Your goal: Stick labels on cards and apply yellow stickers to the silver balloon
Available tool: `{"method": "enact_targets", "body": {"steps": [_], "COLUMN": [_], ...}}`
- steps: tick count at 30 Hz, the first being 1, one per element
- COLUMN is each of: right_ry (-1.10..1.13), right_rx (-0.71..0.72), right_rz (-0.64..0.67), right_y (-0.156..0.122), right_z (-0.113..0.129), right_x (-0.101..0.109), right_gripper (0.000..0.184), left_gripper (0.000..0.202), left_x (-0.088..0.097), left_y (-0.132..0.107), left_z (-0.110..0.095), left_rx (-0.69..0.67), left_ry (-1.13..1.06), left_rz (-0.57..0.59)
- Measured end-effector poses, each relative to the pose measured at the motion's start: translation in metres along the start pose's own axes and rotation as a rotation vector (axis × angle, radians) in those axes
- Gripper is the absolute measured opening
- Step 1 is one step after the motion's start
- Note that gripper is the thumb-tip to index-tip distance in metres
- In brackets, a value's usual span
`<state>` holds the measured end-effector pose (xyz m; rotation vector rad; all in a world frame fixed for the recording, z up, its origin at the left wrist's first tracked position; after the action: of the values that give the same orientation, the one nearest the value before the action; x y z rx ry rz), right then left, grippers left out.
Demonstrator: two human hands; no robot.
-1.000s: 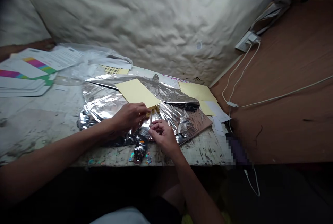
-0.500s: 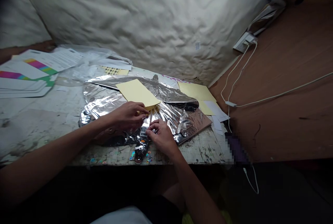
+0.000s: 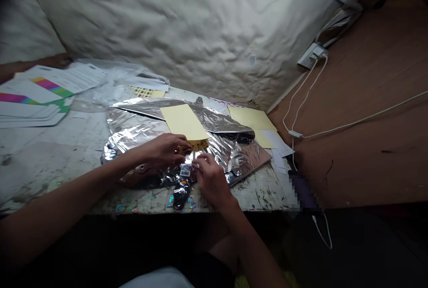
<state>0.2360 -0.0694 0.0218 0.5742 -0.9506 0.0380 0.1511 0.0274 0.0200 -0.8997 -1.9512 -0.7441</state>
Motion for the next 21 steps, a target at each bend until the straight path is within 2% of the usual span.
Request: {"method": "enact_targets", "body": {"steps": [3,5,8,12,17,21], "right_ry": [0.008,-0.014,-0.055,-0.085,-0.059,0.083], "right_rx": [0.247,0.344,0.431,0.492,0.66,0.617], "right_rz": [0.201,0.246,0.259,0.347,0.322,0.26], "right_y": [-0.01,-0.014,-0.011,-0.005,-0.007,0.001], "right_z": [0.022,0.031,0.038,0.04,0.044,0.036], "right_x": [-0.009,-0.009,-0.011,-0.019,-0.016,-0.015], "right_gripper": [0.039,0.036,0.023,0.026,0.031,0.016], "left_gripper": [0.032,0.031,0.029,0.027,0.025,0.026], "left_x": [0.002,0.002,0.002,0.003,0.004,0.01], "left_y": [0.003,0.004,0.004,0.005,0.005,0.004], "left_z": [0.008,0.012,0.016,0.018,0.018,0.023], "left_rx": [0.026,0.044,0.059,0.067,0.068,0.09], "left_ry": [0.003,0.019,0.025,0.021,0.011,-0.009], "left_rz": [-0.06,-0.08,-0.097,-0.122,-0.116,-0.104]}}
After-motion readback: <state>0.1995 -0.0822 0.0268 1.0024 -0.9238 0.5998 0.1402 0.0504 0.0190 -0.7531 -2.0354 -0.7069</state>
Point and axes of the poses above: each hand's wrist, its own y-axis towards the middle knuckle, its own x-axis out of the back of the hand, z = x × y, the point moved 10 cm from there along y, towards the middle knuckle, and after that the axes turned 8 degrees about x, right-handed, at the moved point
